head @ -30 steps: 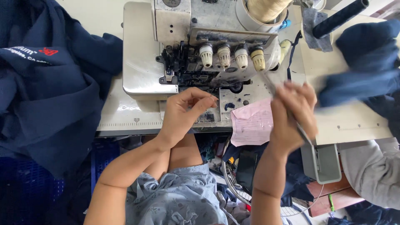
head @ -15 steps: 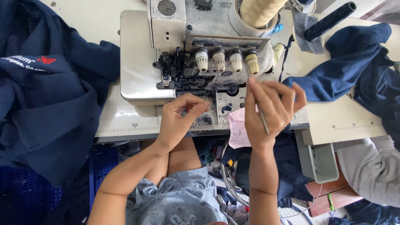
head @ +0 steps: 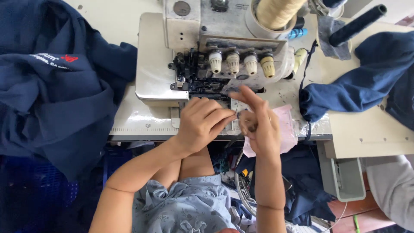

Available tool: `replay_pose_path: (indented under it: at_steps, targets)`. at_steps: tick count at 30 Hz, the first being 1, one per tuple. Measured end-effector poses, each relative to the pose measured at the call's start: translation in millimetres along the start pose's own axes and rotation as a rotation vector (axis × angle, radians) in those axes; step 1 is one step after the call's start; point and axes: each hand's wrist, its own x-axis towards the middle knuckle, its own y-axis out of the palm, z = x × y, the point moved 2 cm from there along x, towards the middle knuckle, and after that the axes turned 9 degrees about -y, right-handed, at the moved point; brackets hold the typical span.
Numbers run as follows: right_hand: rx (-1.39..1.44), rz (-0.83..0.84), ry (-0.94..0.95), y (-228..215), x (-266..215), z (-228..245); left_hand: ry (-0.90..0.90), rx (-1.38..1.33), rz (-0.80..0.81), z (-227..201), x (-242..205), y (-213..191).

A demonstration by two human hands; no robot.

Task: The person uses tweezers to remove lint and thread from the sewing machine's needle area and thread guides. They then thread the needle and pull the thread through the machine's tension discs.

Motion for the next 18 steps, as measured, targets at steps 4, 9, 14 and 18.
replay_pose_path:
  at_steps: [4,9,14,18]
  targets:
    - [0.558,0.108,0.056,-15,13,-35,0.149,0.195,0.036,21,8,8]
    - [0.130,-0.151,-0.147,-10,14,-21,0.457,0.154,0.283,-6,85,-16]
    - [-0.290,-0.324,-0.276,-20,15,-15,0.445,0.279,0.791,13,133,14]
    - [-0.535,-0.438,-0.292,-28,23,-19,0.452,0.269,0.645,27,163,7]
